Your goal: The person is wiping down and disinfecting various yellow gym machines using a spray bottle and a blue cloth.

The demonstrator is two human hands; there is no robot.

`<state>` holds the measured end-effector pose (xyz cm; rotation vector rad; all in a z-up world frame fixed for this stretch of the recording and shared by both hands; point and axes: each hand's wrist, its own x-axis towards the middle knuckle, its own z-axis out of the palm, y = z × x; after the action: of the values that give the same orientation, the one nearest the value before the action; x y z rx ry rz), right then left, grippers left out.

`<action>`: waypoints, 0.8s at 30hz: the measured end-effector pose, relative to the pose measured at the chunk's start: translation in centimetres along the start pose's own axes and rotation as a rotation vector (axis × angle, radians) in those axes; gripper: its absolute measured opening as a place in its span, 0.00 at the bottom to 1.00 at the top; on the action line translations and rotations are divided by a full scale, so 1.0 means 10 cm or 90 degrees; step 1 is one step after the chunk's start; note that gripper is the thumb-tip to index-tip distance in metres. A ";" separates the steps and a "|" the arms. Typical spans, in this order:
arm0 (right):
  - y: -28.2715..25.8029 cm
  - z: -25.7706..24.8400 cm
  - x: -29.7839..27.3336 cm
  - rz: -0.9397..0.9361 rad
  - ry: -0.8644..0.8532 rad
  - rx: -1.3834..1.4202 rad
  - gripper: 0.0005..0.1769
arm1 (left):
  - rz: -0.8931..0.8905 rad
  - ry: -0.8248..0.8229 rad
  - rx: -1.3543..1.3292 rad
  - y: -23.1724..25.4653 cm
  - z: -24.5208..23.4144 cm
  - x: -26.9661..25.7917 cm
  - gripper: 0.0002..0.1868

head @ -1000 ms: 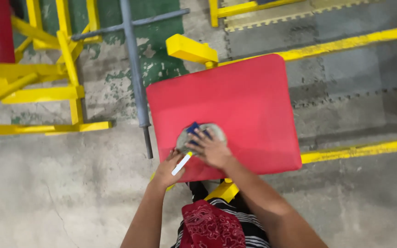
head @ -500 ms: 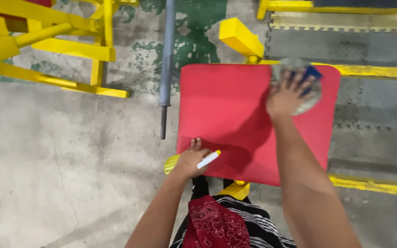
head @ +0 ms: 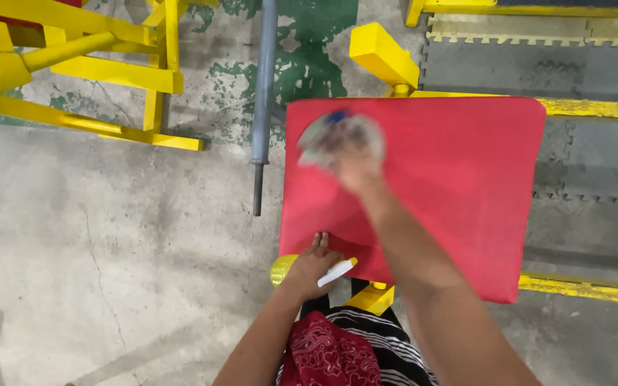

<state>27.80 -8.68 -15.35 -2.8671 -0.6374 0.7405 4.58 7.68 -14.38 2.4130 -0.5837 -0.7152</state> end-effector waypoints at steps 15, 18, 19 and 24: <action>1.40 0.57 -1.93 0.487 0.404 0.130 0.37 | -0.020 -0.087 -0.009 0.09 -0.29 0.07 0.30; 0.93 0.96 -2.19 0.514 0.377 0.078 0.39 | -0.012 -0.104 -0.005 0.01 -0.24 0.10 0.32; 0.71 1.05 -2.25 0.528 0.381 0.078 0.39 | 0.001 -0.109 0.000 0.01 -0.27 0.10 0.32; -0.27 1.40 -2.42 0.401 0.358 0.194 0.36 | -0.025 -0.149 -0.001 0.02 -0.31 0.13 0.34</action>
<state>0.85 -16.50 -16.43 -2.7622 0.4251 0.0316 7.35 7.97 -12.56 2.3612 -0.6280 -1.0240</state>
